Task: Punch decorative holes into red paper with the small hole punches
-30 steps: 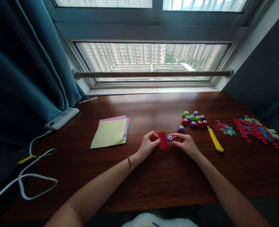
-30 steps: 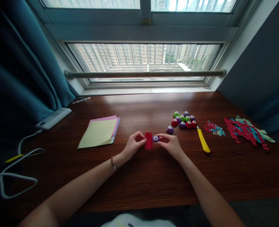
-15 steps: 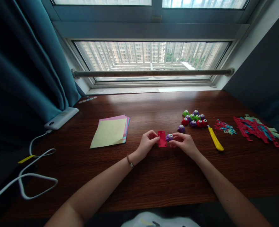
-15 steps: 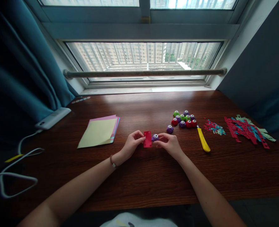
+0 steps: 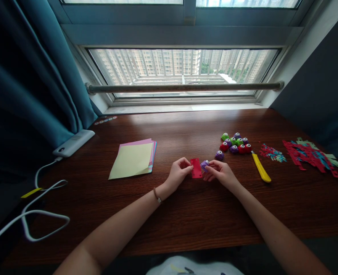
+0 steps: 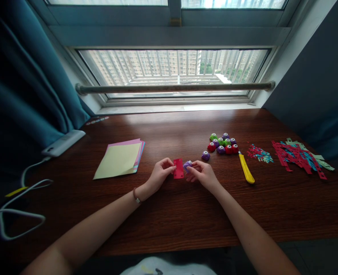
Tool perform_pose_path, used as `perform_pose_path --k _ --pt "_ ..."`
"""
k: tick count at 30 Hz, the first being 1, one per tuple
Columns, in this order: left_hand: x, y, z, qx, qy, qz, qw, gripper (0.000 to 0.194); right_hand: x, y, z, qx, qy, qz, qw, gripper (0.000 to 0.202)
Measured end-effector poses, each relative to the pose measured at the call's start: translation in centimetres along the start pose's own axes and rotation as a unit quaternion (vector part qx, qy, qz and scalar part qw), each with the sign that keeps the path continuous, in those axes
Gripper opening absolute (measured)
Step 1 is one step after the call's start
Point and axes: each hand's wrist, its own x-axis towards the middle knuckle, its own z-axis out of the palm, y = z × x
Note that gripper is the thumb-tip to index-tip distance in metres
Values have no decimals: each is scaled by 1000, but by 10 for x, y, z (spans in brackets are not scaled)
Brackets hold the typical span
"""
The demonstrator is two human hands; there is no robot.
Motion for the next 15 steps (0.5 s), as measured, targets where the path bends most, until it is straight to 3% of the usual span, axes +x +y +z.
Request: perform_pose_path --k 4,10,15 --pt "0 0 -1 -19 2 -6 1000 19 1 -1 -2 38 -15 16 999 37" --pt "1 2 -2 -38 2 3 999 19 1 3 -3 79 -12 -36 996 32" --pt "1 1 -2 -40 2 -1 999 20 0 1 -2 50 5 -62 997 36"
